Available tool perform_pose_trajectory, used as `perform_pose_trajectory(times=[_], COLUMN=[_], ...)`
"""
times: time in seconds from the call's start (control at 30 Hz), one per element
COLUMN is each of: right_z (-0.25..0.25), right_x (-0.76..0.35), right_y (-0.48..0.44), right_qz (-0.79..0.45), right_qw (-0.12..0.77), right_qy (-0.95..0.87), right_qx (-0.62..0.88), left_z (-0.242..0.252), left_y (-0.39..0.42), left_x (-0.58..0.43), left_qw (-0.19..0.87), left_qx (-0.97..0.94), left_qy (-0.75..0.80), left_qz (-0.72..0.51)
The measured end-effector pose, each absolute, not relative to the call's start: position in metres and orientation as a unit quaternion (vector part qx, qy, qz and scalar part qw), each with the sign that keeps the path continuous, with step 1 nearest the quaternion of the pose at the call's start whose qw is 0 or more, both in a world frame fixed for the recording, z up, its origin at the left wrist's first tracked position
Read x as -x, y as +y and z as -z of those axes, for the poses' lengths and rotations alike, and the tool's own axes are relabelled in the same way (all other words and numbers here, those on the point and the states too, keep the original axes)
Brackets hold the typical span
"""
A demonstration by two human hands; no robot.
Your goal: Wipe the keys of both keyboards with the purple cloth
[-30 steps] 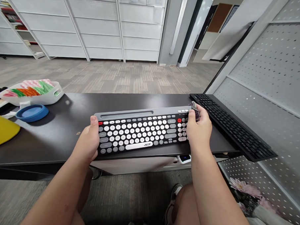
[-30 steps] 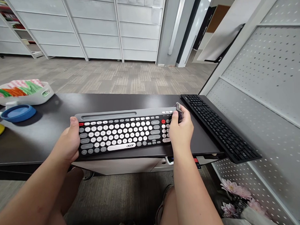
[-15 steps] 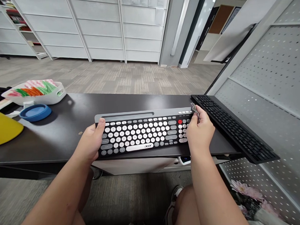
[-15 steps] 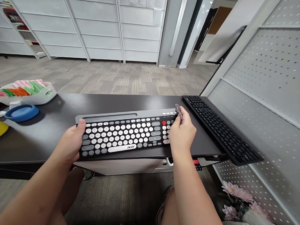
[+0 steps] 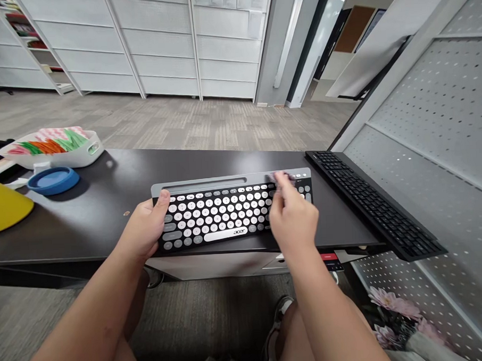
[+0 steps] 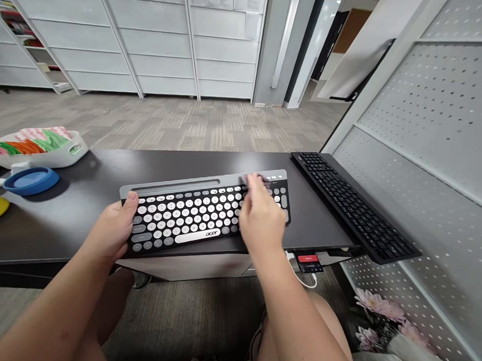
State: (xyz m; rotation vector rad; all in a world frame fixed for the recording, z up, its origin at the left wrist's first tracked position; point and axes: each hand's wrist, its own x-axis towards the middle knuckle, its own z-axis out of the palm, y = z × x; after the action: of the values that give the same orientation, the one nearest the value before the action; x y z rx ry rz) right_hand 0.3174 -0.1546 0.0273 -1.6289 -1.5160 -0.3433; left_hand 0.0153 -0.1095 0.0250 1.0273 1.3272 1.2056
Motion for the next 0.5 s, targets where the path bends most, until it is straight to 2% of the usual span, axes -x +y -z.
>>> perform_pose_trajectory(times=[0.17, 0.37, 0.5], right_z=[-0.018, -0.004, -0.007], right_x=[-0.254, -0.221, -0.222], right_y=[-0.171, -0.178, -0.179], right_qz=[0.118, 0.122, 0.060], right_qw=[0.409, 0.375, 0.349], right_qy=[-0.745, -0.784, -0.837], right_qx=[0.514, 0.480, 0.417], left_z=[-0.026, -0.022, -0.023], left_y=[-0.110, -0.108, -0.107], left_x=[-0.017, -0.014, -0.015], left_qw=[0.514, 0.504, 0.503], left_qx=[-0.419, -0.410, -0.407], left_qy=[0.552, 0.559, 0.559], left_qz=[-0.505, -0.515, -0.519])
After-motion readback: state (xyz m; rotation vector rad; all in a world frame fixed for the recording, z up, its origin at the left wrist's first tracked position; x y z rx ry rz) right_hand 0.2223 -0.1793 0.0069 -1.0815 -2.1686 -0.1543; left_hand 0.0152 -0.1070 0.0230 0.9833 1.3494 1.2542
